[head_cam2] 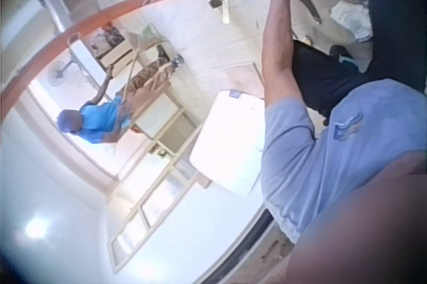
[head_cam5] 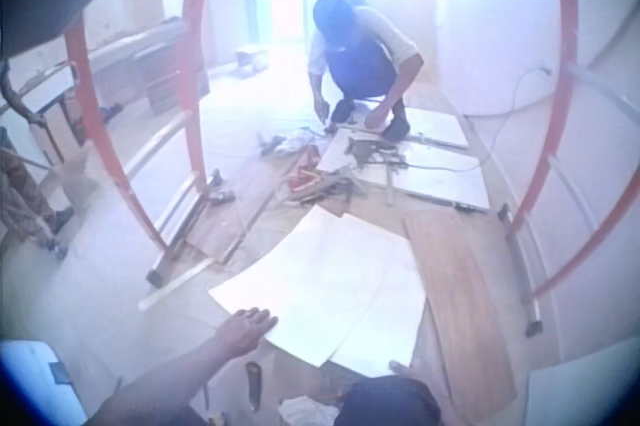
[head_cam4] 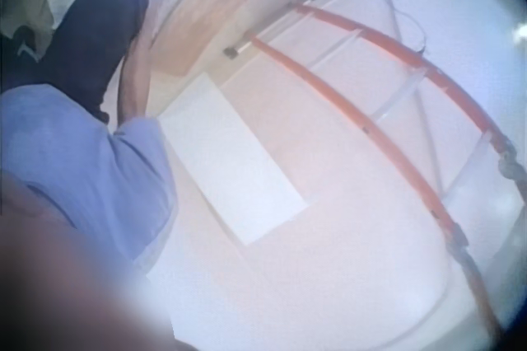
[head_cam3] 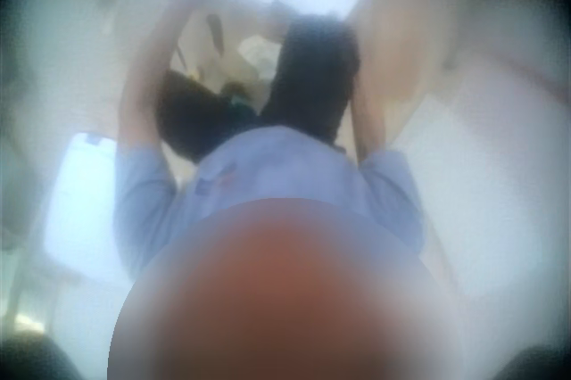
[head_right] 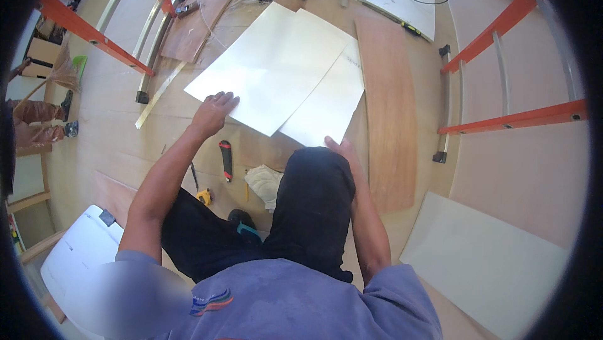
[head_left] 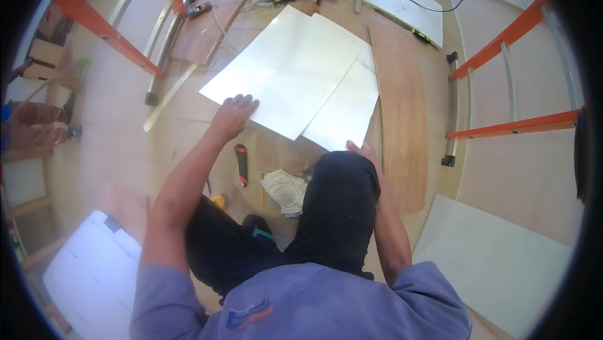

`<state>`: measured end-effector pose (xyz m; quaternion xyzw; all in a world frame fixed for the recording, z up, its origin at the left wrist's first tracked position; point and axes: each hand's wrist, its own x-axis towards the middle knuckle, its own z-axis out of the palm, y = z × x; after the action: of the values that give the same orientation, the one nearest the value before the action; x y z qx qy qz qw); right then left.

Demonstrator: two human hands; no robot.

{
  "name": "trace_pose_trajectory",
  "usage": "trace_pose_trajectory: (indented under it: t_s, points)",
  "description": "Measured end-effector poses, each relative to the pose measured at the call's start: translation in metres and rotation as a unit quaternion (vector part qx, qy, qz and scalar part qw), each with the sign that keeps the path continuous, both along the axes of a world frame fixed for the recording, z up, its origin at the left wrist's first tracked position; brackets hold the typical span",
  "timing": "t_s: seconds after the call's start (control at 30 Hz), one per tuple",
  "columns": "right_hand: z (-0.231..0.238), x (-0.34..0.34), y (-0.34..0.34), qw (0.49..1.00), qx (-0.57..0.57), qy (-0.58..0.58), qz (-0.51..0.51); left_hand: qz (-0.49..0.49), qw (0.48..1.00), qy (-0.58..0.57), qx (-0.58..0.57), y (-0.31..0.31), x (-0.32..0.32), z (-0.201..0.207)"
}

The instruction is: The person kneels on the floor and sands the surface of white rectangular panels using a sanding block. They flip the panels over to sand both sides and then stack them on the floor.

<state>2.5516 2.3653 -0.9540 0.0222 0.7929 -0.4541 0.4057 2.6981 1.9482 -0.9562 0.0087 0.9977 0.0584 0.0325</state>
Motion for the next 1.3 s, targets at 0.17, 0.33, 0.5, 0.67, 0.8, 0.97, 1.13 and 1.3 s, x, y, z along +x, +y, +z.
trace_pose_trajectory:
  t_s: [0.17,0.33,0.5,0.67,0.8,0.97,1.13,1.3]
  points:
    - [0.067,-0.004,-0.043,0.959,-0.175,-0.131,-0.178,0.039,0.997,0.046,0.049,-0.017,0.001,-0.005]
    - [0.094,-0.010,-0.042,0.905,-0.242,-0.236,-0.258,0.027,0.985,0.160,0.063,-0.047,-0.024,0.054]
    - [0.189,-0.013,-0.094,0.876,-0.325,-0.270,-0.231,0.043,0.969,0.231,0.071,-0.078,-0.026,0.091]
    - [0.315,-0.001,-0.106,0.894,-0.395,-0.194,-0.087,0.010,0.895,0.376,0.238,-0.104,-0.012,0.196]
    - [0.414,-0.040,-0.124,0.900,-0.409,0.038,0.149,0.069,0.881,0.457,0.104,-0.084,0.000,0.242]
    - [0.466,-0.042,-0.113,0.898,-0.329,0.259,0.134,0.042,0.822,0.565,0.062,-0.052,-0.021,0.239]
    - [0.420,-0.045,0.003,0.931,-0.285,0.229,-0.018,-0.030,0.790,0.608,0.069,0.016,-0.032,0.238]
    - [0.219,-0.070,0.123,0.955,-0.175,0.111,-0.211,-0.116,0.884,0.438,0.116,0.104,-0.033,0.147]
